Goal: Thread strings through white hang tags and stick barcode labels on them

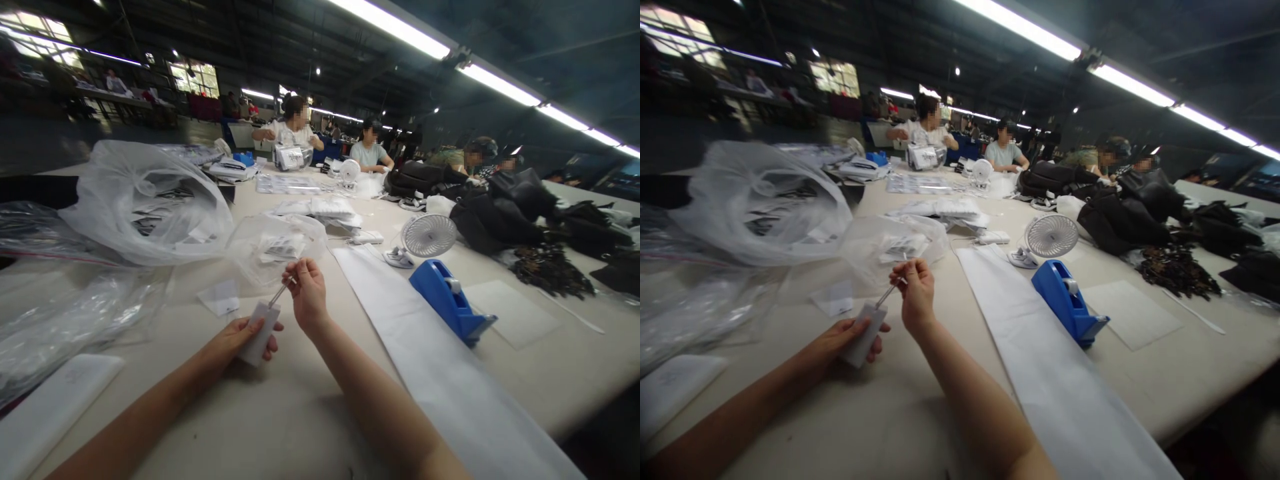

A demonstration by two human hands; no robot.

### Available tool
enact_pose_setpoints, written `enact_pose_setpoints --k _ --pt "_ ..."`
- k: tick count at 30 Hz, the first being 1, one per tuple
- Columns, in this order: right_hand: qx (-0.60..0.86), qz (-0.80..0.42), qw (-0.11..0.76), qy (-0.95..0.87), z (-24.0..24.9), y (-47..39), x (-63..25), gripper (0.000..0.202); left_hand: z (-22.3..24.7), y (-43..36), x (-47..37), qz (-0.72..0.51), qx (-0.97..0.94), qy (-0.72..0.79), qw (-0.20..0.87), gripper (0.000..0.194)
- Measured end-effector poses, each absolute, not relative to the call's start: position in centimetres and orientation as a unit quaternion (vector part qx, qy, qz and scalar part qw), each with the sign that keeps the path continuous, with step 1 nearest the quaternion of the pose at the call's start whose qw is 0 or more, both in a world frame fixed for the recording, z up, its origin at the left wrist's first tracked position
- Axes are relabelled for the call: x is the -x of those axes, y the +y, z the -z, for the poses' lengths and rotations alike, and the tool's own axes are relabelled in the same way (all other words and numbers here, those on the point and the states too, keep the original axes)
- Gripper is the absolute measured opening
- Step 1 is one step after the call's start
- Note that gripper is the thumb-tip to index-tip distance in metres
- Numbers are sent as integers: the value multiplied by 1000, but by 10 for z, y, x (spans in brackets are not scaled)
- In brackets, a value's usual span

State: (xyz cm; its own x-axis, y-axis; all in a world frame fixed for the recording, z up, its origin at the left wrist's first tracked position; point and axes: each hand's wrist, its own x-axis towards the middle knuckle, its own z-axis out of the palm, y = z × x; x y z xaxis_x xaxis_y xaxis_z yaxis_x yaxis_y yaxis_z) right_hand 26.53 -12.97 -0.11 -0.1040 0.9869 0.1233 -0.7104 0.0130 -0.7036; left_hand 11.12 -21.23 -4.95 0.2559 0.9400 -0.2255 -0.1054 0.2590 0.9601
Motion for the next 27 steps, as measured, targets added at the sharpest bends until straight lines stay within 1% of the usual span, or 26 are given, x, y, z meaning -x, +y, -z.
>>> enact_pose_setpoints --k 3,6,9,13,16,18,21,23,27 --pt "194 -671 624 -351 2 -130 -268 25 48 -210 -106 -432 -496 473 587 58" --pt "177 -687 603 -366 2 -128 -272 34 46 -209 -102 -469 -553 494 480 59" --pt "170 -692 568 -412 1 -127 -278 41 44 -211 -98 -474 -597 504 406 55" --pt "153 -602 562 -546 -1 -128 -289 42 40 -214 -93 -440 -666 528 289 48" --pt "141 -556 562 -596 -1 -130 -294 46 37 -214 -88 -425 -704 529 211 47" --pt "153 -535 556 -617 -2 -131 -294 39 37 -212 -84 -424 -723 515 178 45" --pt "150 -453 529 -702 -4 -131 -290 26 39 -210 -79 -418 -746 497 149 40" --pt "132 -404 504 -752 -4 -131 -288 22 41 -208 -76 -414 -758 484 143 37" --pt "97 -376 462 -797 -2 -128 -288 16 43 -207 -75 -405 -765 476 158 33"
